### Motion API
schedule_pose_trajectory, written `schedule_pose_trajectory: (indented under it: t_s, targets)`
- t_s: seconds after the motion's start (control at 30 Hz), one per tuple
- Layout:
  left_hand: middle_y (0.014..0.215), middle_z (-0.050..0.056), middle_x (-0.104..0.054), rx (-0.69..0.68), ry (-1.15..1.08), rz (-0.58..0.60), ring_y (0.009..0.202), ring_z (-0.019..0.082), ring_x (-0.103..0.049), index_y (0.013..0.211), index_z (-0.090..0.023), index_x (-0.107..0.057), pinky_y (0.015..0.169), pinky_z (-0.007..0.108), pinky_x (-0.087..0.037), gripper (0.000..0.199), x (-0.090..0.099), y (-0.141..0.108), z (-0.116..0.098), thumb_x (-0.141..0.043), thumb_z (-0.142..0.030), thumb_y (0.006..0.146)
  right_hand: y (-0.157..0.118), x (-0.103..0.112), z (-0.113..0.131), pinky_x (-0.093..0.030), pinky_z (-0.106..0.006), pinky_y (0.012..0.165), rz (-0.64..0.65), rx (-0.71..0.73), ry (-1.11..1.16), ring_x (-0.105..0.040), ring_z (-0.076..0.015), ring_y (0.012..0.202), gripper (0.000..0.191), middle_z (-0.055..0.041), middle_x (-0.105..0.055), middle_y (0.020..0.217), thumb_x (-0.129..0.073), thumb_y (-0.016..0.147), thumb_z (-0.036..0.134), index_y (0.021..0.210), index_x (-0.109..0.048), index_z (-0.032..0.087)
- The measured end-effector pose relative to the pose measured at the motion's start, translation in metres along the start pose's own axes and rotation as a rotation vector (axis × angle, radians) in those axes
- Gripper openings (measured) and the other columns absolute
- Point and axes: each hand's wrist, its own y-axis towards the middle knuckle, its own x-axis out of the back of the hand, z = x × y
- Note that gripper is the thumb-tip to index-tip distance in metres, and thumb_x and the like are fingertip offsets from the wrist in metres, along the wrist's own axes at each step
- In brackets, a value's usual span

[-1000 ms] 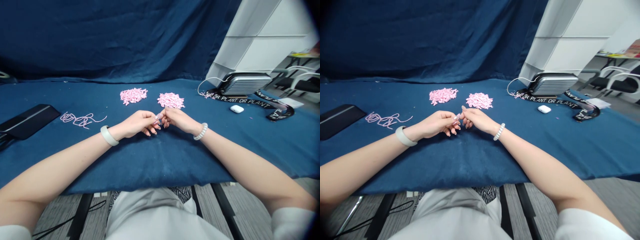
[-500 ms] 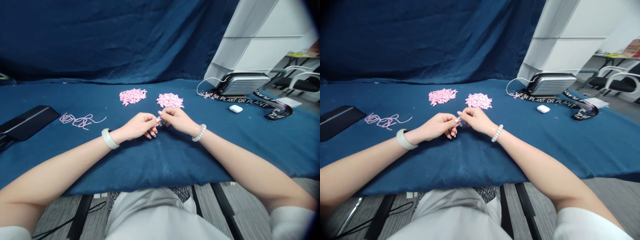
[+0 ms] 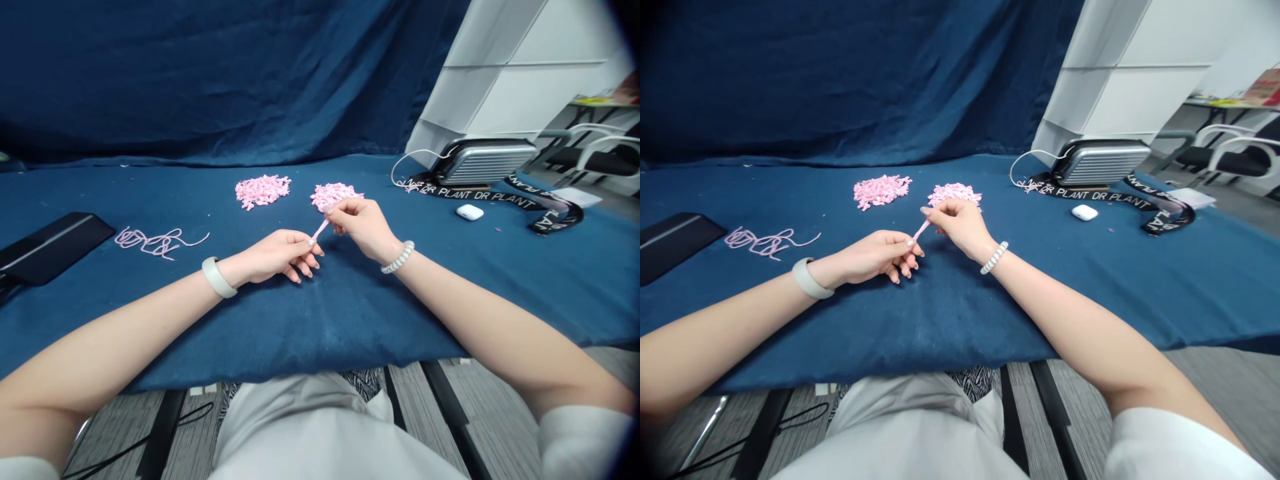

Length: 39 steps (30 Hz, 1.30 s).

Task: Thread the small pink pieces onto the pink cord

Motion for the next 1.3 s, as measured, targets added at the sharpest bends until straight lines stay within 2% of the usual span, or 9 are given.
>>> schedule_pose_trajectory:
  t_s: [0.17, 0.4, 0.53, 0.7, 0.83, 1.0, 1.13, 1.23, 1.3]
  targets:
    - [0.080, 0.008, -0.067, 0.042, -0.093, 0.056, 0.062, 0.012, -0.063, 0.090, -0.012, -0.063, 0.048, 0.020, -0.051, 0.027, 0.0027, 0.0023, 0.0045, -0.061, -0.037, 0.079, 0.0010, -0.0023, -0.0013, -0.044, -0.022, 0.054, -0.017, -0.068, 0.182, -0.052, -0.0070, 0.055, 0.020, -0.0009, -0.060, 0.063, -0.070, 0.068, 0.031, 0.070, -0.061, 0.013]
    - [0.085, 0.012, -0.068, 0.076, -0.185, 0.047, 0.064, 0.015, -0.064, 0.091, -0.011, -0.063, 0.051, 0.024, -0.053, 0.038, 0.0045, 0.0057, 0.0050, -0.054, -0.047, 0.082, -0.0013, -0.0045, 0.0035, -0.047, -0.022, 0.055, -0.039, -0.100, 0.189, -0.055, -0.0071, 0.057, 0.018, 0.0002, -0.061, 0.066, -0.067, 0.070, 0.023, 0.084, -0.062, 0.013]
    - [0.086, 0.011, -0.067, 0.068, -0.232, 0.005, 0.065, 0.015, -0.064, 0.094, -0.012, -0.062, 0.049, 0.024, -0.053, 0.037, 0.0037, 0.0067, 0.0066, -0.050, -0.046, 0.084, -0.0014, -0.0048, 0.0040, -0.048, -0.022, 0.057, -0.030, -0.087, 0.176, -0.054, -0.0068, 0.056, 0.017, 0.0002, -0.060, 0.066, -0.065, 0.071, 0.022, 0.085, -0.062, 0.013]
    - [0.090, 0.009, -0.067, 0.013, -0.211, -0.091, 0.066, 0.014, -0.063, 0.096, -0.015, -0.061, 0.047, 0.022, -0.054, 0.031, -0.0005, 0.0041, 0.0065, -0.061, -0.041, 0.079, -0.0017, -0.0051, 0.0064, -0.048, -0.024, 0.058, -0.033, -0.096, 0.134, -0.052, -0.0070, 0.055, 0.016, 0.0008, -0.059, 0.066, -0.064, 0.072, 0.023, 0.085, -0.061, 0.013]
    - [0.089, 0.007, -0.066, -0.001, -0.149, -0.132, 0.064, 0.012, -0.062, 0.090, -0.014, -0.062, 0.045, 0.020, -0.053, 0.027, -0.0032, 0.0037, 0.0071, -0.067, -0.036, 0.075, -0.0014, -0.0044, 0.0069, -0.048, -0.024, 0.059, -0.040, -0.105, 0.096, -0.052, -0.0071, 0.055, 0.015, 0.0010, -0.057, 0.066, -0.062, 0.073, 0.022, 0.085, -0.061, 0.014]
    - [0.083, 0.006, -0.066, 0.005, -0.149, -0.149, 0.062, 0.012, -0.062, 0.084, -0.014, -0.060, 0.044, 0.021, -0.053, 0.022, -0.0035, 0.0045, 0.0084, -0.064, -0.035, 0.077, 0.0008, -0.0030, 0.0051, -0.046, -0.022, 0.056, -0.057, -0.117, 0.082, -0.051, -0.0064, 0.053, 0.014, 0.0016, -0.056, 0.063, -0.054, 0.076, 0.015, 0.089, -0.060, 0.013]
    - [0.091, 0.008, -0.066, -0.006, -0.223, -0.099, 0.069, 0.015, -0.063, 0.097, -0.017, -0.061, 0.047, 0.024, -0.053, 0.029, -0.0014, 0.0027, 0.0062, -0.061, -0.037, 0.076, 0.0010, -0.0028, 0.0031, -0.046, -0.024, 0.056, 0.013, -0.115, 0.078, -0.050, -0.0071, 0.052, 0.018, 0.0022, -0.055, 0.061, -0.052, 0.080, 0.016, 0.096, -0.059, 0.015]
    - [0.103, 0.009, -0.064, 0.003, -0.297, -0.031, 0.083, 0.019, -0.064, 0.102, -0.019, -0.061, 0.055, 0.027, -0.055, 0.039, -0.0007, 0.0022, 0.0037, -0.053, -0.049, 0.079, -0.0012, -0.0031, 0.0022, -0.049, -0.026, 0.060, 0.115, -0.067, 0.035, -0.053, -0.0089, 0.055, 0.022, 0.0020, -0.055, 0.062, -0.053, 0.082, 0.021, 0.103, -0.058, 0.017]
    - [0.105, 0.010, -0.064, 0.013, -0.274, -0.031, 0.086, 0.020, -0.064, 0.101, -0.019, -0.062, 0.058, 0.027, -0.055, 0.043, -0.0020, 0.0026, 0.0027, -0.050, -0.054, 0.079, -0.0037, -0.0037, 0.0022, -0.049, -0.027, 0.062, 0.169, -0.017, -0.019, -0.055, -0.0102, 0.058, 0.026, 0.0010, -0.058, 0.065, -0.053, 0.083, 0.024, 0.107, -0.057, 0.017]
